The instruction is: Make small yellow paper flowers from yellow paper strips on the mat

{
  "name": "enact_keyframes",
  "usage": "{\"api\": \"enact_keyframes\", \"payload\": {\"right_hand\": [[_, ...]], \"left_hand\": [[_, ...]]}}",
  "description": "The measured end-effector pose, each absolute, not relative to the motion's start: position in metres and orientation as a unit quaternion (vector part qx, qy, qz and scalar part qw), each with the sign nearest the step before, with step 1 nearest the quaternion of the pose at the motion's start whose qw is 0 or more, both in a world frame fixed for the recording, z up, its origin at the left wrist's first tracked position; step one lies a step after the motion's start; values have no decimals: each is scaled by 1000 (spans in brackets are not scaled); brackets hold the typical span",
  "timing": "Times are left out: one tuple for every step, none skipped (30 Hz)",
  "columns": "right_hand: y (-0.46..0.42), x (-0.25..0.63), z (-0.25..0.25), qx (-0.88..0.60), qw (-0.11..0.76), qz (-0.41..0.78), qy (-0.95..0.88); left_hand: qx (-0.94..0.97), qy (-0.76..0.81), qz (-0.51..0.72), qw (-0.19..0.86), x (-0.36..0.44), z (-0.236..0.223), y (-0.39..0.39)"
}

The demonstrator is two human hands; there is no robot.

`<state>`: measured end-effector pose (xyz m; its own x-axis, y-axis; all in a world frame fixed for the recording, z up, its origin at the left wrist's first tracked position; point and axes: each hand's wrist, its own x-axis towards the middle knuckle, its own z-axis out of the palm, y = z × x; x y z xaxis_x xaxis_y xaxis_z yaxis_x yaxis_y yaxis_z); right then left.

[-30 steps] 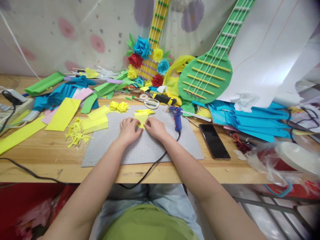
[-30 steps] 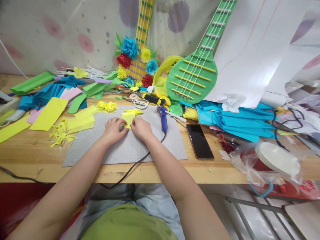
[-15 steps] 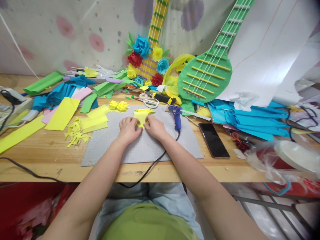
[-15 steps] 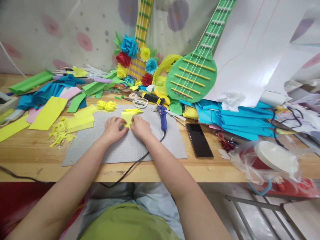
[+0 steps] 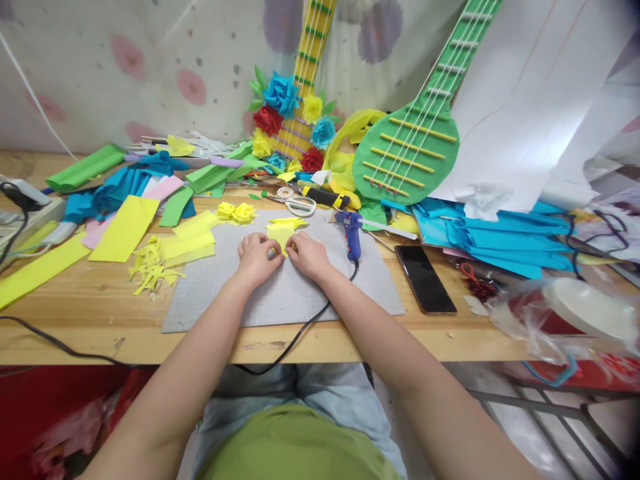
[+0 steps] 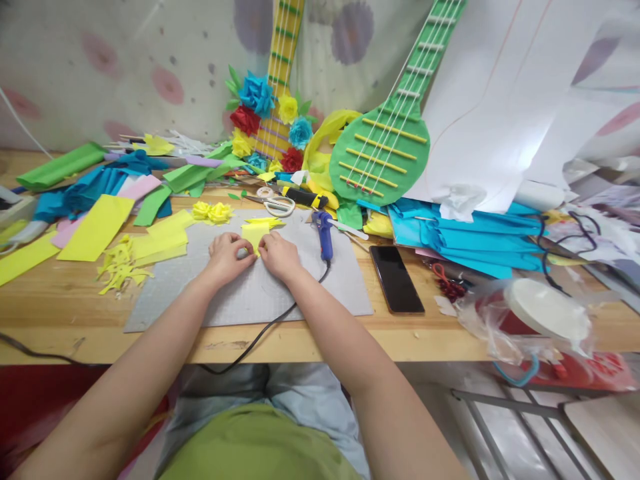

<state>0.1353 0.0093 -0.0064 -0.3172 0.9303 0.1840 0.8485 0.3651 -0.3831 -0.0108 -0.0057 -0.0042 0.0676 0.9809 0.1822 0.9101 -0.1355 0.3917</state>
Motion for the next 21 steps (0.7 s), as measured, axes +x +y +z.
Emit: {"api": "enact_keyframes", "payload": {"right_hand": [[9,135,-6,-554,189,110,-803],[8,136,-5,-556,188,112,-802],[7,136,-4,-556,189,115,-801],[7,136,-4,-556,189,117,-801],[6,137,-3,-556,189,120,-801],[6,138,-3,-554,190,123,-801],[6,139,-3,-551,192,126,-802],[7,140,-4,-548,194,128,-804],[7,141,-4,-545,195,130,-805],[8,141,-5,-542,195,133,-806],[8,142,-5,-541,193,135,-807],[8,142,-5,-541,190,138,-808],[8,142,-5,-541,187,139,-808],[8,142,-5,-540,184,139,-809],[7,142,-5,-539,181,139,-811],[7,142,-4,-537,180,138,-813],[7,141,-4,-535,181,136,-814],[7,141,-4,-536,185,135,-813],[7,142,-4,-541,190,131,-808],[8,142,-4,-550,198,126,-801],[10,143,-4,-564,206,121,-790]], "left_hand": [[725,653,202,86,-11,-4,-6],[724,654,200,87,-12,-4,-6],[723,656,198,88,-12,-4,-6],[721,658,197,89,-12,-4,-6],[720,660,196,90,-12,-3,-6],[718,662,194,91,-12,-3,-6],[718,663,194,92,-12,-3,-6],[718,663,193,91,-12,-3,-7],[719,662,193,91,-12,-2,-7],[719,661,194,90,-12,-2,-8],[720,659,196,89,-11,-1,-8],[722,658,196,88,-11,-1,-9],[722,657,197,87,-11,-1,-9],[722,658,197,86,-10,0,-10],[721,659,197,86,-10,0,-10],[719,661,198,87,-10,0,-10],[716,663,198,90,-9,0,-10],[714,665,198,93,-9,1,-9],[711,668,198,98,-9,1,-9],[709,669,197,103,-9,1,-9],[708,670,196,107,-9,1,-9]]}}
